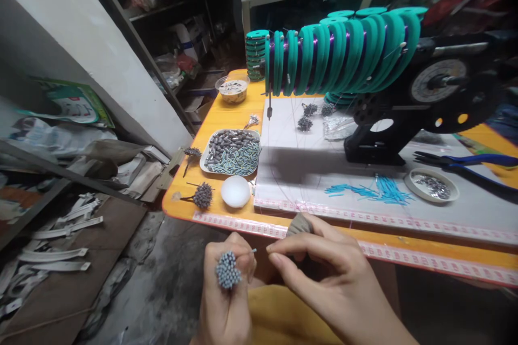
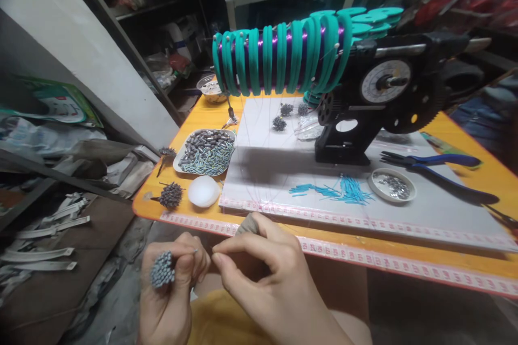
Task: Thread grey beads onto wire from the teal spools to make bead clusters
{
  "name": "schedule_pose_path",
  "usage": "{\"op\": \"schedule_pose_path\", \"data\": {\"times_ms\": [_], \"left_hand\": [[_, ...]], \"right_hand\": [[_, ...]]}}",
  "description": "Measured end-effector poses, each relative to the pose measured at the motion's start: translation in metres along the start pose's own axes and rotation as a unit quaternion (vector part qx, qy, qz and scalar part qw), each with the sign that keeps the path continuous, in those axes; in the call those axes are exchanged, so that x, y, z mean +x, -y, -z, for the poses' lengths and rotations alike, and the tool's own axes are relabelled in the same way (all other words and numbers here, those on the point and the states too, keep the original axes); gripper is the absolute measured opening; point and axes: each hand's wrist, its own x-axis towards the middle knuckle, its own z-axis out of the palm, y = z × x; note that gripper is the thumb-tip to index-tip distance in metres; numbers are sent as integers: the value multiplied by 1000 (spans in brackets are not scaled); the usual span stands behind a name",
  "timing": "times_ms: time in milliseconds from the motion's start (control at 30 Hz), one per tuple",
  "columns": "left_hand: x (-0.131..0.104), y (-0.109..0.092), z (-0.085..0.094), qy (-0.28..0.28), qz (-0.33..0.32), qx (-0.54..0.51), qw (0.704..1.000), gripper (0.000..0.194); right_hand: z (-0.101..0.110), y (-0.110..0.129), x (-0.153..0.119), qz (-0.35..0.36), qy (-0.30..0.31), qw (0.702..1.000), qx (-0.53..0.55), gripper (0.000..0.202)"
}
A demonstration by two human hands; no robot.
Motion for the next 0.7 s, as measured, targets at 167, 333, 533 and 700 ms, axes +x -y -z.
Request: {"op": "schedule_pose_path", "data": {"times_ms": [167, 333, 533, 700], "left_hand": [[-3, 4, 8, 4, -33, 54, 998, 8], [1, 9, 14, 43, -57, 54, 996, 12], [7, 4, 10, 90, -190, 122, 970, 11], [7, 15, 14, 88, -306, 166, 933, 41]], "right_hand": [[0, 5, 1, 7, 9, 1000, 7, 22], [1, 5, 1, 7, 10, 1000, 5, 21], [1, 3, 0, 6, 9, 1000, 3, 21], [3, 2, 0, -5, 9, 1000, 20, 20]]}}
